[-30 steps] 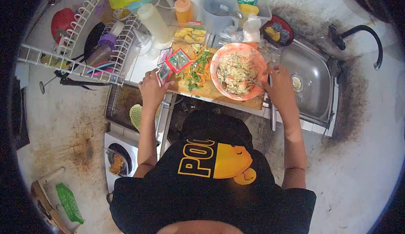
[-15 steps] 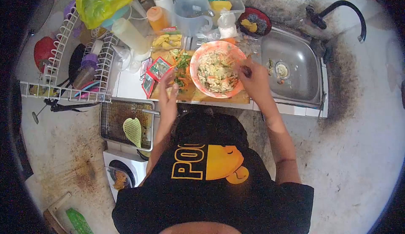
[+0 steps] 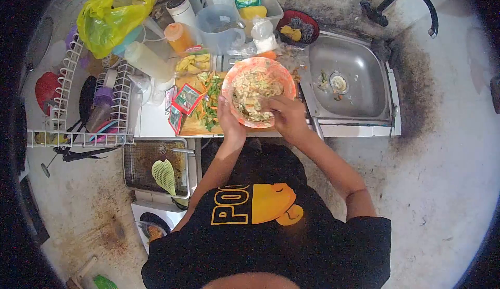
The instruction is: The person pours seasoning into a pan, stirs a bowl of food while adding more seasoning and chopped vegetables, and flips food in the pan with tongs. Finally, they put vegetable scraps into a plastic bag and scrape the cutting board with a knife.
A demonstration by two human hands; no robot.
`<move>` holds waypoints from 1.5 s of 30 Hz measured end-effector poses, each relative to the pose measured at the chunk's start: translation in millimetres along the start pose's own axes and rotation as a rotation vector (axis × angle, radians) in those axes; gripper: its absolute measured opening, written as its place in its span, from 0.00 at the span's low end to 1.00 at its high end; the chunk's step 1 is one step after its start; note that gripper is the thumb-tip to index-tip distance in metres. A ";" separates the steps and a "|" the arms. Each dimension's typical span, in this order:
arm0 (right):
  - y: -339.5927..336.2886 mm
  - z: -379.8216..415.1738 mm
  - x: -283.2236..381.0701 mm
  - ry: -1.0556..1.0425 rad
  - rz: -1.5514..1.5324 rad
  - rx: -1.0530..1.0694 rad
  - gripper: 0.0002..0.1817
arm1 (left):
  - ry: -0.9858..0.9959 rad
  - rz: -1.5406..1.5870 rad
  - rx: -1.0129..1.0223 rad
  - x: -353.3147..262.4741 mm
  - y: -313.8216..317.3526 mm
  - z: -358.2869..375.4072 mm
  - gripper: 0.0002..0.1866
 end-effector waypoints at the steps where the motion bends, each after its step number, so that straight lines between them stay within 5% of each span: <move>1: -1.0 2.3 2.7 -0.007 0.003 0.004 0.10 | 0.047 -0.011 -0.072 3.6 -3.2 -5.6 0.19; 9: -23.8 0.1 7.1 0.008 -0.079 -0.101 0.17 | 0.071 -0.019 -0.118 8.5 -11.4 -16.0 0.15; 13: -4.2 14.3 -11.2 0.137 -0.063 0.019 0.19 | 0.121 0.071 -0.086 9.5 -9.4 -12.3 0.14; 17: -44.8 -22.4 -10.7 0.078 -0.174 -0.192 0.11 | 0.106 0.052 -0.083 6.6 -6.0 -14.2 0.13; 20: -24.8 -54.9 -47.5 0.100 -0.079 -0.153 0.05 | 0.104 -0.007 -0.101 7.2 -9.3 -14.0 0.13; 24: 9.1 -77.0 -70.1 0.203 -0.036 -0.166 0.11 | 0.067 0.036 -0.040 6.4 -7.8 -15.0 0.15; 29: -13.7 -51.5 -13.2 -0.104 -0.142 0.045 0.10 | 0.143 -0.012 -0.143 1.3 -1.8 -15.9 0.15; 35: -10.2 7.6 27.7 -0.228 -0.042 0.176 0.11 | 0.228 -0.112 -0.182 11.3 -15.6 -19.1 0.17; 38: 11.9 18.8 8.2 -0.235 -0.034 0.082 0.12 | 0.206 -0.081 -0.141 6.6 -14.6 -13.5 0.16; 42: 2.0 -13.8 -10.4 0.047 -0.098 0.096 0.17 | 0.166 -0.098 -0.116 -3.6 -6.7 -11.9 0.15; 44: -28.1 -24.4 9.9 -0.164 -0.090 -0.158 0.15 | 0.198 -0.101 -0.121 -0.1 -6.1 -20.4 0.15; 45: -36.4 -20.5 14.3 -0.041 -0.115 -0.171 0.16 | 0.207 -0.116 -0.142 2.6 -11.3 -18.0 0.15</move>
Point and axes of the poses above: each hand's wrist, its own z-axis away from the middle knuckle, its own y-axis out of the palm, x = y × z, the point moved 4 cm from there along -z, towards the middle knuckle, and after that the axes turned 4 degrees about x, right-handed, at the moved point
